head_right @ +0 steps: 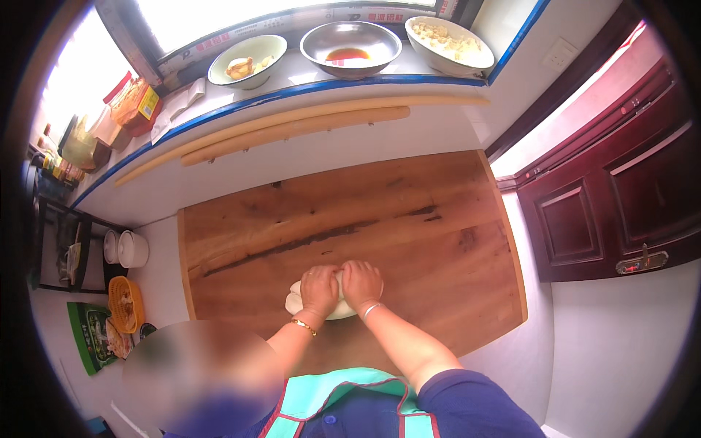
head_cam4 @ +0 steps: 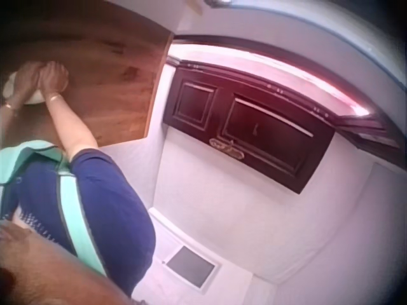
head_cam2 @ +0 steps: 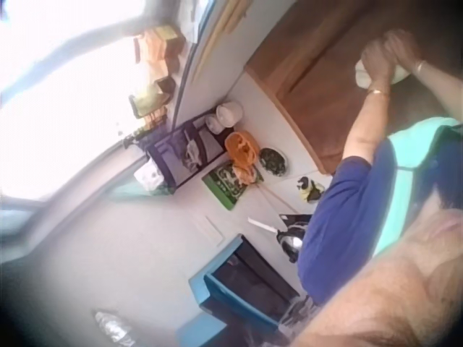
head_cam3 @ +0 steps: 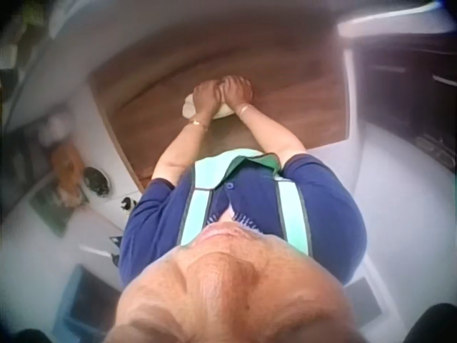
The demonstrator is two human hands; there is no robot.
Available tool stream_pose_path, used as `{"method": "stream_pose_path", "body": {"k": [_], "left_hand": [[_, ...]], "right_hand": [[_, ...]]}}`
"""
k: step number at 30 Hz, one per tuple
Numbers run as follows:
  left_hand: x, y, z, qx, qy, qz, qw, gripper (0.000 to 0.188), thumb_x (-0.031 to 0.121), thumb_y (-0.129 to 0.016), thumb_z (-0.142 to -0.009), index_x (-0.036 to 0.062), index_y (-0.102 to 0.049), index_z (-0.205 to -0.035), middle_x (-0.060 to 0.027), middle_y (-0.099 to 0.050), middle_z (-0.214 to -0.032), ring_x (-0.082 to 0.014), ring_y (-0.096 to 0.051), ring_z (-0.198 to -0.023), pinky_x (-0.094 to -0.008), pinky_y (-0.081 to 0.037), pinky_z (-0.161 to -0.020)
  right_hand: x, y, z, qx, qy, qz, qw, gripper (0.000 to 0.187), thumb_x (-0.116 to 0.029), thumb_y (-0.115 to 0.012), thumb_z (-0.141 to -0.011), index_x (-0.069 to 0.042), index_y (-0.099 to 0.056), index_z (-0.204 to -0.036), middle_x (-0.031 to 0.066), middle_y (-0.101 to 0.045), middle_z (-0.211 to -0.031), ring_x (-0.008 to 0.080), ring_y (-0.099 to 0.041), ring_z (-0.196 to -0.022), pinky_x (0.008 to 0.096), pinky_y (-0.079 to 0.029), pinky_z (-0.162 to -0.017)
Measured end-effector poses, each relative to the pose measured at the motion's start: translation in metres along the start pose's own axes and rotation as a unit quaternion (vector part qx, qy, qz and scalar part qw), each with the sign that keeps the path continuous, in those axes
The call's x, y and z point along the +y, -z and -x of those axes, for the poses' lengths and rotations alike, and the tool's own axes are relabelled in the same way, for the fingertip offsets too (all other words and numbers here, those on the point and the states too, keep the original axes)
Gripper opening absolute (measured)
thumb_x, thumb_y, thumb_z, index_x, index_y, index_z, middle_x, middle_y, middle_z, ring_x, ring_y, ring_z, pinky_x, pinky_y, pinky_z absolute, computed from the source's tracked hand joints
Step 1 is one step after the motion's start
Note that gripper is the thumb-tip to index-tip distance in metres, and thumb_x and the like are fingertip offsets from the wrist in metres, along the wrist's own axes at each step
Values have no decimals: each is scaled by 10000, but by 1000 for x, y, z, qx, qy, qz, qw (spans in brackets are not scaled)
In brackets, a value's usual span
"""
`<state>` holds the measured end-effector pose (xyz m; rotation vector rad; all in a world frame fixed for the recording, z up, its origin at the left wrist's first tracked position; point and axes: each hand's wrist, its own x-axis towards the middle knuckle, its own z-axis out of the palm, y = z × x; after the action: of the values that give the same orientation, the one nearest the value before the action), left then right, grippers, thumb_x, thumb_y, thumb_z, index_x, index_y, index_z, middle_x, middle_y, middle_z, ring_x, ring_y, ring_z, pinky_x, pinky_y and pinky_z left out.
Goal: The person kneads a piece of dough on a wooden board, folding and pressing it repeatedly by hand, then picks up a bowl of white powder.
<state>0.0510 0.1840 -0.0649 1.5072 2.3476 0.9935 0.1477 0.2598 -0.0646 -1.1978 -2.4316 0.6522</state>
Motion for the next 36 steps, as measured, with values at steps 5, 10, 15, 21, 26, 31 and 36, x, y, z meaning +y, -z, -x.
{"method": "stream_pose_path", "body": {"k": [5,10,15,21,26,31,36], "left_hand": [[-6,-7,-27,44,44,35,997,124,80,-545,-814,93,-643,-890,-105,-655,-921,-307,-591,-928,-429,-453,-804],[-15,-7,-52,99,70,44,992,122,101,-552,-808,71,-628,-898,-127,-641,-882,-332,-587,-893,-450,-461,-776],[-3,-1,-25,65,-29,-37,997,200,101,-599,-781,47,-611,-973,-151,-619,-998,-365,-547,-997,-466,-432,-877],[26,21,78,2,365,191,911,773,317,-784,-707,-9,-410,-1299,-210,-516,-1261,-341,-476,-1204,-436,-406,-1000],[32,20,83,-77,311,182,929,735,279,-817,-664,-26,-478,-1240,-163,-595,-1147,-275,-585,-1065,-369,-470,-914],[50,23,121,8,237,145,961,750,212,-833,-609,0,-481,-1236,-178,-530,-1187,-308,-528,-1113,-385,-437,-952],[73,38,179,51,180,210,960,780,156,-830,-599,73,-446,-1272,-155,-485,-1207,-344,-462,-1152,-399,-412,-980]], "right_hand": [[11,-17,-25,-28,-51,0,998,218,-211,-436,-925,-117,-619,-854,102,-650,-862,345,-593,-836,478,-445,-727],[-12,2,-52,-100,-165,-57,980,341,-321,-379,-957,-92,-631,-945,151,-655,-962,382,-585,-925,468,-468,-797],[33,-1,1,-125,51,-84,987,354,-334,-401,-950,-67,-633,-948,177,-643,-982,389,-570,-967,490,-448,-844],[75,11,105,-119,-218,-213,945,375,-362,-422,-969,-49,-615,-1043,195,-643,-1048,366,-595,-1019,427,-467,-862],[74,4,-7,-147,-73,-343,925,411,-375,-461,-964,-32,-633,-1110,99,-669,-1000,202,-607,-951,346,-483,-819],[5,22,-42,-433,-110,-317,837,500,-461,-440,-954,-33,-679,-1055,111,-676,-1040,257,-620,-972,388,-492,-842],[-54,82,-2,-601,-97,-178,773,581,-575,-492,-890,-53,-712,-1012,103,-674,-1037,239,-622,-947,384,-493,-846]]}}
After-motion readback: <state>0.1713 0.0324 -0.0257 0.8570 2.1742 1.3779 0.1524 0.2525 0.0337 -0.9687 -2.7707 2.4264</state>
